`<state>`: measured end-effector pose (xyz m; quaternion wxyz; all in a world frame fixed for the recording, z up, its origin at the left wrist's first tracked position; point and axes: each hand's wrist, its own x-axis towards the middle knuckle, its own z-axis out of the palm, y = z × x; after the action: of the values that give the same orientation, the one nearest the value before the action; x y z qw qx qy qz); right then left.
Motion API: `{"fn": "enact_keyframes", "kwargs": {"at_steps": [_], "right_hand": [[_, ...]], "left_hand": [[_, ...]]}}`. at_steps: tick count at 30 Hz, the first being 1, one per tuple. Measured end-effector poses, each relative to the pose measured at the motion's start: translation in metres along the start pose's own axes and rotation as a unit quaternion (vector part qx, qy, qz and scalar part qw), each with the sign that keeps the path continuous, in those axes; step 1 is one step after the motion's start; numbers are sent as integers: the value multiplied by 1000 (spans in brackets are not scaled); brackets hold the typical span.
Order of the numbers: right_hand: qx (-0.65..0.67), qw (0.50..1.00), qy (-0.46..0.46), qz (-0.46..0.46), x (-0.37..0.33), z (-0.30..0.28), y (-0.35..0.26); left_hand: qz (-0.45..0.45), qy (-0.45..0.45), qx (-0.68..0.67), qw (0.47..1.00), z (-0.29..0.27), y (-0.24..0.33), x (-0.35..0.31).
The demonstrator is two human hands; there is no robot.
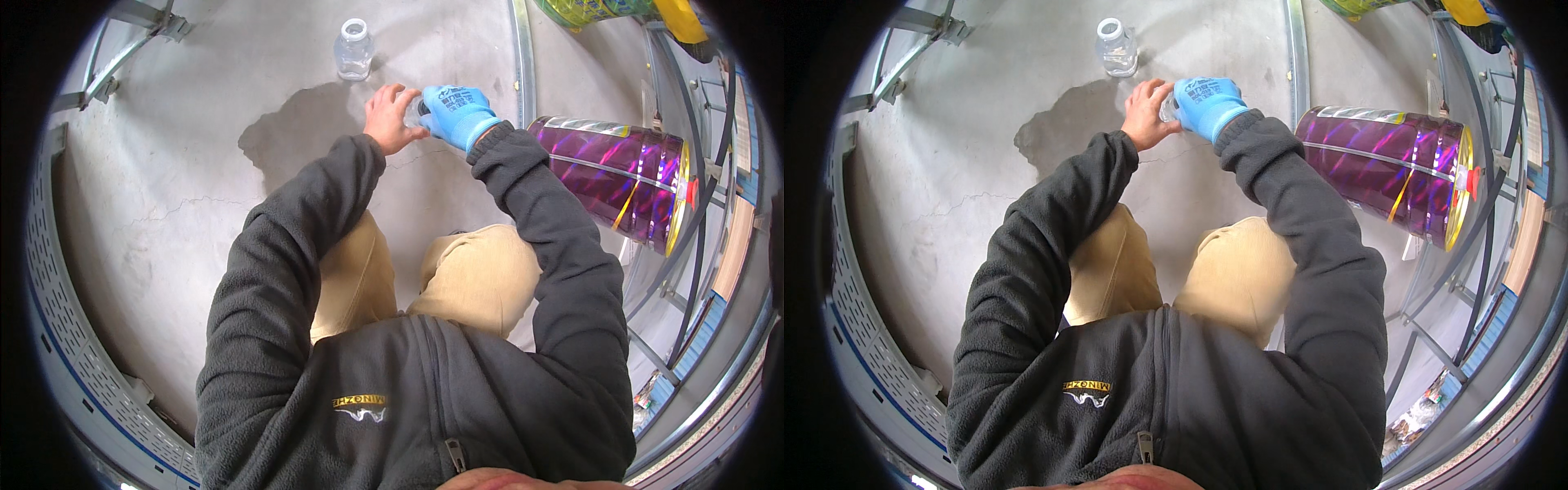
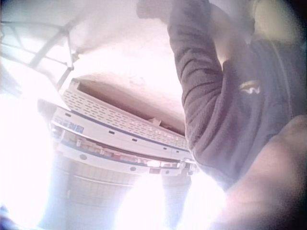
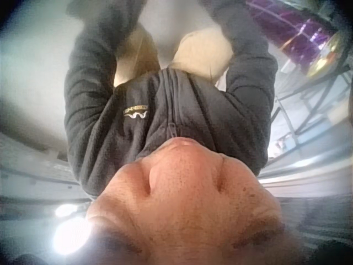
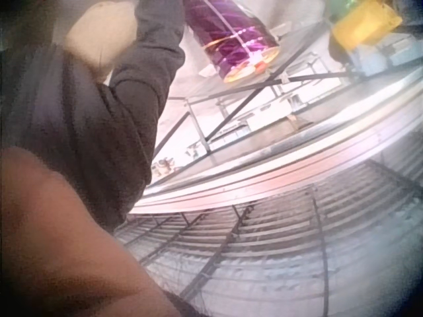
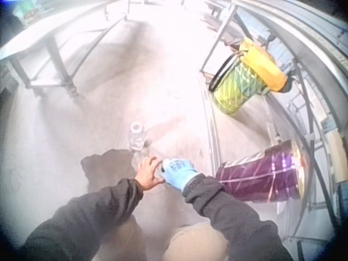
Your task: The person kneels and pours a clear liquid from a yellow bucket into two plastic bottles, then caps them. The person walks to a workbench, puts on gloves, and wipes a large flat panel with a cloth after applying liquid from one of the bottles.
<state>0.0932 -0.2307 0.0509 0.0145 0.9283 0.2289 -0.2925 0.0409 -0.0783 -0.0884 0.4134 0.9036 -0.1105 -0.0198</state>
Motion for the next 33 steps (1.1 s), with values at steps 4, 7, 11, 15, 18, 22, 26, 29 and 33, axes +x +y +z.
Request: {"fn": "enact_keyframes", "kwargs": {"at_steps": [4, 7, 11, 15, 18, 22, 26, 29, 33], "right_hand": [[-21, 999, 6, 32, -1, -1, -9], [10, 998, 7, 64, -4, 0, -18], [48, 992, -15, 115, -7, 0, -23], [41, 998, 7, 55, -15, -2, -12], [2, 998, 52, -24, -17, 0, -1], [-18, 995, 52, -78, -9, 5, 13], [16, 999, 29, -36, -2, 10, 10], [59, 997, 18, 49, -2, 12, -4], [94, 988, 22, 120, -8, 9, -20]], "left_hand": [[5, 4, 1, 1000, 3, -2, 1], [18, 18, -14, 1000, 5, -3, 2], [37, 19, -2, 999, 4, -3, 4], [29, 19, -1, 999, 0, 0, 5], [15, 7, -20, 1000, -2, 2, 5], [21, 17, -34, 999, -1, 1, 6], [48, 37, -19, 998, 2, -3, 5], [53, 40, -13, 998, 5, -5, 7], [64, 63, -10, 996, 7, -4, 7]]}}
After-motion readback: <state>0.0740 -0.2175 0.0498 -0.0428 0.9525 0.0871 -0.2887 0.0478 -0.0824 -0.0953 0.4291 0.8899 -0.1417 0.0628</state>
